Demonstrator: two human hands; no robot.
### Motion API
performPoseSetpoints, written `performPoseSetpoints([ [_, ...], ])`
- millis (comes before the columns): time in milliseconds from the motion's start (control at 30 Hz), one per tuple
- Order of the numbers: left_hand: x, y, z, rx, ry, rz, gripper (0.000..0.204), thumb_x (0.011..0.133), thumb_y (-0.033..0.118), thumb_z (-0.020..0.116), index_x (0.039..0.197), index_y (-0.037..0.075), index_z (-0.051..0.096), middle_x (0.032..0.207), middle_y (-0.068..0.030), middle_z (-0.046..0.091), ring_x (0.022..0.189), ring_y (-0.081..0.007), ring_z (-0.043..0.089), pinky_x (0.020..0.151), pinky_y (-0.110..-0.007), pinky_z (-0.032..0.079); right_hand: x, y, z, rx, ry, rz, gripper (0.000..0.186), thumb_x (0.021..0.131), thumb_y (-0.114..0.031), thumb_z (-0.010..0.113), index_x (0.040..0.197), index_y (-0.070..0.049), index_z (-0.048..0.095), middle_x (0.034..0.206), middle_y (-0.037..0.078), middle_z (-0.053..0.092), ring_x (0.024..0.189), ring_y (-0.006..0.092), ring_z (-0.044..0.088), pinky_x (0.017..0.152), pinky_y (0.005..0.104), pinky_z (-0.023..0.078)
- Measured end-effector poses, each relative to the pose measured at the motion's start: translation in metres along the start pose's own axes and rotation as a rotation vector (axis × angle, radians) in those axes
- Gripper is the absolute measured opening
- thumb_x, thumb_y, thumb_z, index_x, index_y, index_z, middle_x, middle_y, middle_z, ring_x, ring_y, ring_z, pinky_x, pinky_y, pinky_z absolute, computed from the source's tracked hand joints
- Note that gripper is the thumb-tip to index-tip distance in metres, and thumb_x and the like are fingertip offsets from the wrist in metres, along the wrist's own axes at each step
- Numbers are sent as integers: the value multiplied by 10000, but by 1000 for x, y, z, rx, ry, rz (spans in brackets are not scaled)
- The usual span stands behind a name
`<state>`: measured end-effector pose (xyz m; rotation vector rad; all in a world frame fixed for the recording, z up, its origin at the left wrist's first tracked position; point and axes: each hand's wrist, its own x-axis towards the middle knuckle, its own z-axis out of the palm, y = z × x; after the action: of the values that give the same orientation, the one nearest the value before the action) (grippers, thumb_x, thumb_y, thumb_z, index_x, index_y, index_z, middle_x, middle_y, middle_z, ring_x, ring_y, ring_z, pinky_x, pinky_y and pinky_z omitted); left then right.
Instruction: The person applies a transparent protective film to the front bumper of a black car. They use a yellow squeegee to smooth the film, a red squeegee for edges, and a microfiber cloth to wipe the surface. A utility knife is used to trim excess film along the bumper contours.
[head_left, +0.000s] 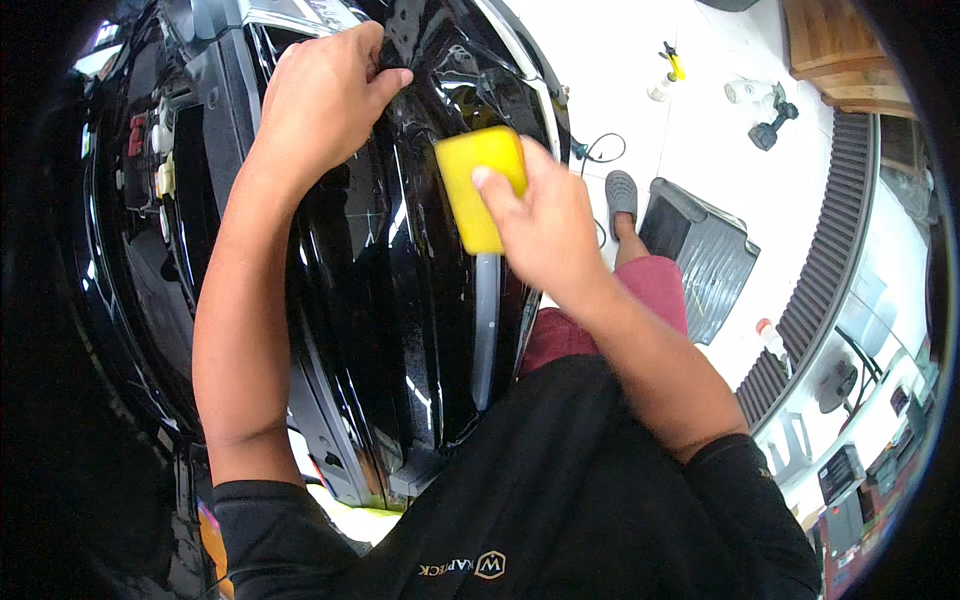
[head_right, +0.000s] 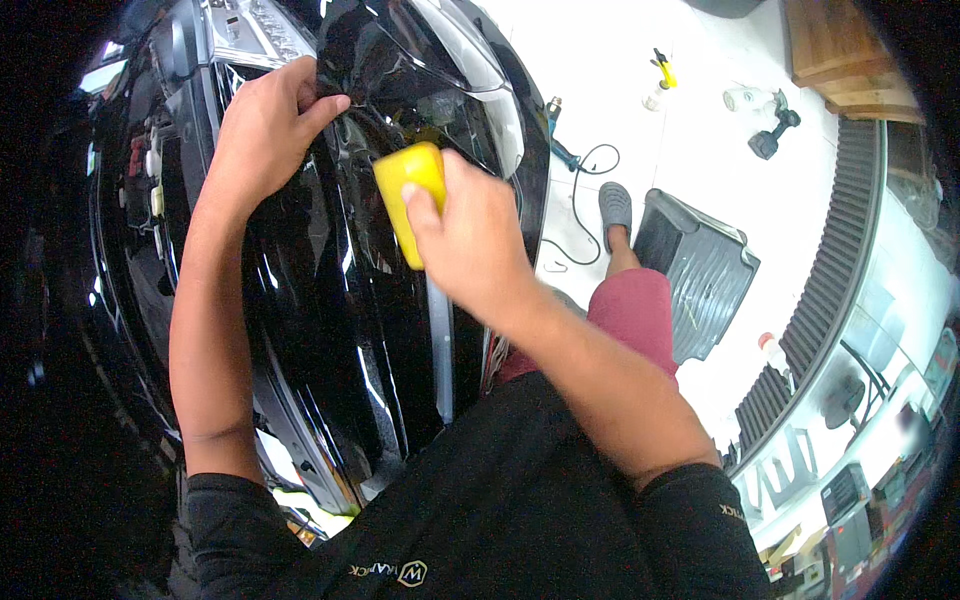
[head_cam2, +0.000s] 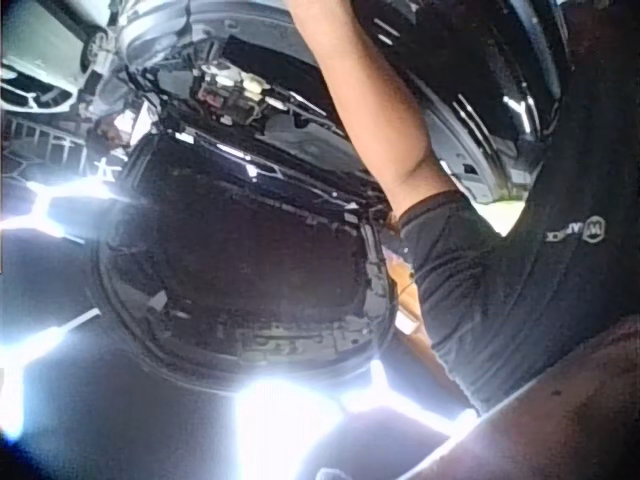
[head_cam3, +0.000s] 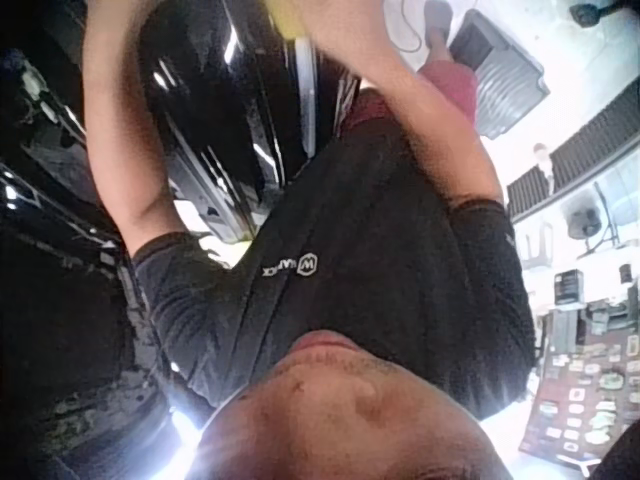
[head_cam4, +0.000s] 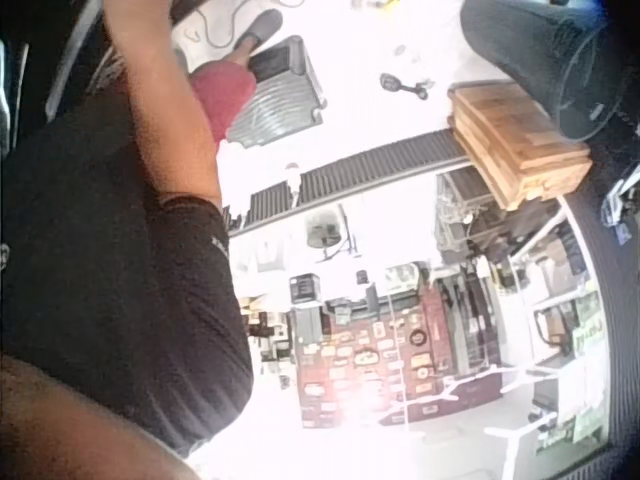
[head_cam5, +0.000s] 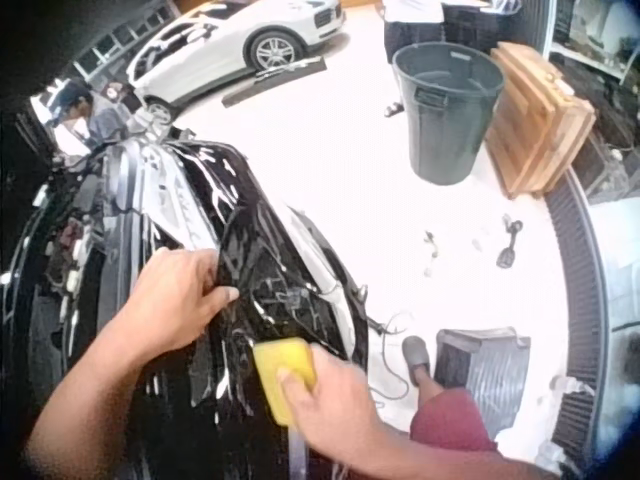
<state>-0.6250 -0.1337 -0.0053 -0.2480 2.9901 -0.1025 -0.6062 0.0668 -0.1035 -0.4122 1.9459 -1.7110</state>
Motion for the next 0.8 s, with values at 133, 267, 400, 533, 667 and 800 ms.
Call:
performPoseSetpoints([
  [133, -2, -4, 7, -18, 171, 70, 392, 839, 231, 749, 1117, -9, 612, 865, -203, 699, 893, -378, 682, 804, -465, 509, 17, -6, -9, 202, -33, 48, 249, 911, -201, 617, 909, 47, 591, 798, 286, 641, 771, 471, 651, 706, 490, 513],
  [267, 1, 2, 0, 59, 41, 13, 466, 861, 226, 725, 1230, -20, 582, 933, -217, 697, 940, -371, 680, 826, -457, 507, 16, -4, -3, 7, -21, -87, 226, 915, -179, 607, 938, 45, 584, 802, 274, 653, 784, 471, 653, 731, 500, 518],
  [400, 4, -9, -6, -301, -49, -113, 413, 870, 196, 704, 1192, -42, 600, 834, -200, 685, 809, -340, 693, 754, -411, 530, 41, -19, -22, -195, -75, -207, 218, 916, -179, 624, 982, 29, 615, 906, 254, 654, 839, 422, 659, 733, 459, 522],
  [533, 22, -11, -23, -361, -124, -124, 270, 875, 150, 660, 1058, -48, 646, 796, -197, 675, 767, -329, 694, 750, -402, 530, 13, -19, -9, -197, -124, -486, 256, 858, -52, 672, 1103, 17, 648, 980, 172, 655, 873, 336, 628, 801, 409, 519],
  [667, 27, -9, -19, -217, -93, -132, 180, 826, 104, 654, 933, -39, 672, 802, -221, 686, 786, -378, 689, 752, -410, 536, 23, -22, 1, -234, -89, -523, 250, 838, -29, 683, 1073, 43, 639, 977, 167, 658, 864, 323, 621, 780, 399, 518],
  [800, 30, -9, -25, -215, -105, -153, 165, 807, 103, 662, 894, -36, 676, 790, -219, 685, 793, -384, 689, 765, -417, 539, 47, -27, 0, -250, -117, -503, 202, 865, -43, 662, 1050, 38, 652, 911, 176, 664, 808, 336, 632, 759, 411, 519],
])
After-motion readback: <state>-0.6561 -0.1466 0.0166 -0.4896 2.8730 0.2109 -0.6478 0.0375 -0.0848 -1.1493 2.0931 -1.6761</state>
